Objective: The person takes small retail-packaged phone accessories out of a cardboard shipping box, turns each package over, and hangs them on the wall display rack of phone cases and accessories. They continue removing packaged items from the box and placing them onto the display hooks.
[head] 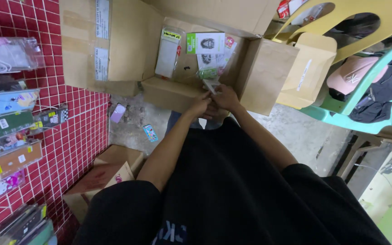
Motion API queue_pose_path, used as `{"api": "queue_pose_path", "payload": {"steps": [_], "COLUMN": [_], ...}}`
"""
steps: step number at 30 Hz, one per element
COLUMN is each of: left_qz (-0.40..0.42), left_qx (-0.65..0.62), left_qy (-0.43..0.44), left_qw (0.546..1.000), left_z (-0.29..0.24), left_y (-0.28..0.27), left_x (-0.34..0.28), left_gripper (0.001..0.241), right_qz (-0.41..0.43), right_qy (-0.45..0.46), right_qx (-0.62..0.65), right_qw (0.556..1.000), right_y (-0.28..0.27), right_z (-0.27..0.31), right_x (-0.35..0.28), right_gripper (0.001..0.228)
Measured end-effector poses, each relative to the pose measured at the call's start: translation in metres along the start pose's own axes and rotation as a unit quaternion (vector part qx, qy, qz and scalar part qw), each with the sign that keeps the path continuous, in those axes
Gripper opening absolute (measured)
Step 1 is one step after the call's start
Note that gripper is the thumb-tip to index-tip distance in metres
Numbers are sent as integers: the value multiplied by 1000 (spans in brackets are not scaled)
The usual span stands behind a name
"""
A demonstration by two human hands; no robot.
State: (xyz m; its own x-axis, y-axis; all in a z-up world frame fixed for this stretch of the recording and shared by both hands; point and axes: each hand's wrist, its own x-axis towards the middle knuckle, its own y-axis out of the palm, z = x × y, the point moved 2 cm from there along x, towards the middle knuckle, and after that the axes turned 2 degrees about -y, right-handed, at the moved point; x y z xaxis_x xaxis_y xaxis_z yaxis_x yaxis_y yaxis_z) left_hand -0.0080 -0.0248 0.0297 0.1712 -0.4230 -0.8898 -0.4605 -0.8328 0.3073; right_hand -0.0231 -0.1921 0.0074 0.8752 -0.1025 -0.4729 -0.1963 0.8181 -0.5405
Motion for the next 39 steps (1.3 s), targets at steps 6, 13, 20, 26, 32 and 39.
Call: {"api": "queue_pose_path", "payload": {"steps": [6,13,20,26,32,39], "left_qz": [24,16,-4,53,-12,-76], "left_qx": [-13,-40,-95,-203,-150,-148], "left_qy": [7,28,44,86,218,185], "left_qw": [1000,999,994,974,964,969], "left_z": [-3,-3,-13,18,-3,-12], "left_y": [4,-1,-5,-30,-35,-42], "left_x": [-15,-9,-26,30,-1,-43], "left_gripper": [57,51,37,35,28,41], "right_qz": [-8,-33,-100,-108,-95,-94], "right_qy": [-19,-54,-116,-150,-205,-263], "right_qx": [2,22,37,34,-32,-31], "right_qw": [1000,998,987,982,974,960], "right_y": [3,-9,-32,-30,-30,-27], "right_z": [-7,16,63,101,123,150], "right_x": [3,-21,-41,-46,-42,-41], "right_gripper": [45,38,32,34,48,51]}}
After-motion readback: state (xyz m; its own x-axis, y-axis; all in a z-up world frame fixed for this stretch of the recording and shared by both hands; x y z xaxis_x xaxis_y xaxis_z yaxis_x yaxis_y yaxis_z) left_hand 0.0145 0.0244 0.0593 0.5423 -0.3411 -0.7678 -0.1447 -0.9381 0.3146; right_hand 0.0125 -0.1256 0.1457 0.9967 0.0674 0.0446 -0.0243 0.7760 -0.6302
